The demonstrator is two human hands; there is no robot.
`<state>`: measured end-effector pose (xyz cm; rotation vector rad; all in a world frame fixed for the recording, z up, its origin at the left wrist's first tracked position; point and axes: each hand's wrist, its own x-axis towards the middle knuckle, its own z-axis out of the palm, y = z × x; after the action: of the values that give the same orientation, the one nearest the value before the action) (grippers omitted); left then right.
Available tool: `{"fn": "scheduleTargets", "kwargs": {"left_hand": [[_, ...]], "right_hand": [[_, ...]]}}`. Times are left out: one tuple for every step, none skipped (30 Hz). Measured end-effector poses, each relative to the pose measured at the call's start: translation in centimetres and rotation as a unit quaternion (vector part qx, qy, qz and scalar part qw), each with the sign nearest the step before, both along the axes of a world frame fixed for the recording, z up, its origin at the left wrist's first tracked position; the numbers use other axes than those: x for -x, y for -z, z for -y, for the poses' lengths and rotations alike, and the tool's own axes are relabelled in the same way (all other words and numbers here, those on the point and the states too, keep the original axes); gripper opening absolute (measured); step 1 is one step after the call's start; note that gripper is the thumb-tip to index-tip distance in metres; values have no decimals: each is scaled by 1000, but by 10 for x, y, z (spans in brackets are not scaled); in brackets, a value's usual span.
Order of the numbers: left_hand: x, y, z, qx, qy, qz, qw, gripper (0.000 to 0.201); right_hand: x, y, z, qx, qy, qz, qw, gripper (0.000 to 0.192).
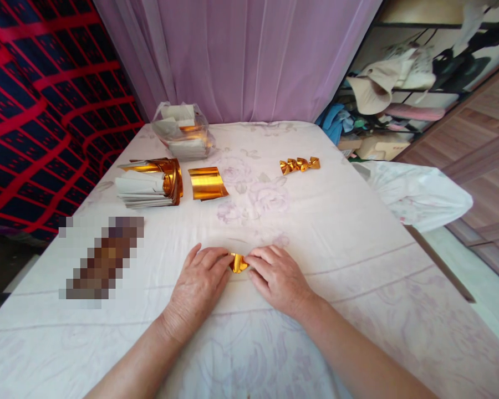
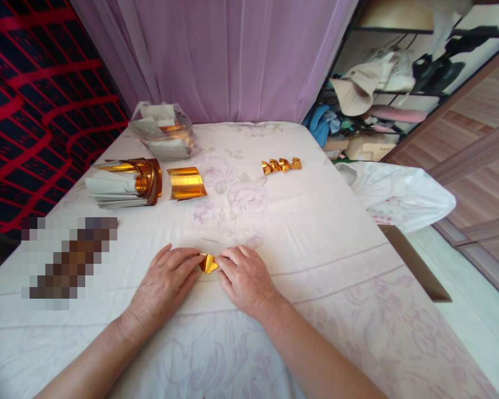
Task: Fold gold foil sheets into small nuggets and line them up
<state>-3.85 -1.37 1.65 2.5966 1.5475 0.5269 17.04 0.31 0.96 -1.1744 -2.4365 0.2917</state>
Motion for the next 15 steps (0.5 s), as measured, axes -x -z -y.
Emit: {"fn": "scheduleTargets", "kwargs": {"left_hand": [[2, -1, -2, 8, -2, 4, 1000, 25], [3, -3, -3, 14, -3, 7, 1000, 26], [4, -4, -4, 17, -2, 11, 1000, 27], [5, -4, -4, 21, 0, 15, 1000, 27], [5, -5, -5, 23, 1, 20, 1000, 27], [4, -5, -4, 26, 0, 25, 999, 26], [4, -5, -4, 28, -1, 29, 999, 25], [3, -5, -4, 30, -1, 31, 999, 24], [3, -5, -3, 30, -1, 31, 999, 23], [3, -4, -3, 29, 0, 30, 999, 22], [3, -3, -3, 26, 1, 29, 999, 21], [3, -2, -3, 23, 3, 27, 999, 21], [3, -1, -4, 18, 5, 26, 999, 20], [3, 0, -4, 14, 9, 25, 1000, 19], [4, 1, -4, 11, 12, 23, 1000, 19]], "right_hand": [[0, 0, 0, 0, 0, -2, 1000, 23], [0, 0, 0, 0, 1, -3, 1000, 23], [0, 0, 0, -2, 1, -4, 1000, 23], [0, 0, 0, -3, 1, -4, 1000, 24], [0, 0, 0, -3, 0, -5, 1000, 24], [0, 0, 0, -2, 0, -5, 1000, 24], [0, -1, -1, -1, 0, -4, 1000, 24], [0, -1, -1, 1, -1, -3, 1000, 23], [0, -1, -1, 3, -2, -2, 1000, 23], [0, -1, -1, 5, -3, -1, 1000, 22], [0, -1, -2, 5, -6, 0, 1000, 21], [-1, -1, -2, 3, -10, -1, 1000, 20], [-1, 0, -2, 2, -15, -4, 1000, 19], [-2, 0, -3, 1, -20, -7, 1000, 18], [-3, 0, -3, 2, -25, -10, 1000, 18]]}}
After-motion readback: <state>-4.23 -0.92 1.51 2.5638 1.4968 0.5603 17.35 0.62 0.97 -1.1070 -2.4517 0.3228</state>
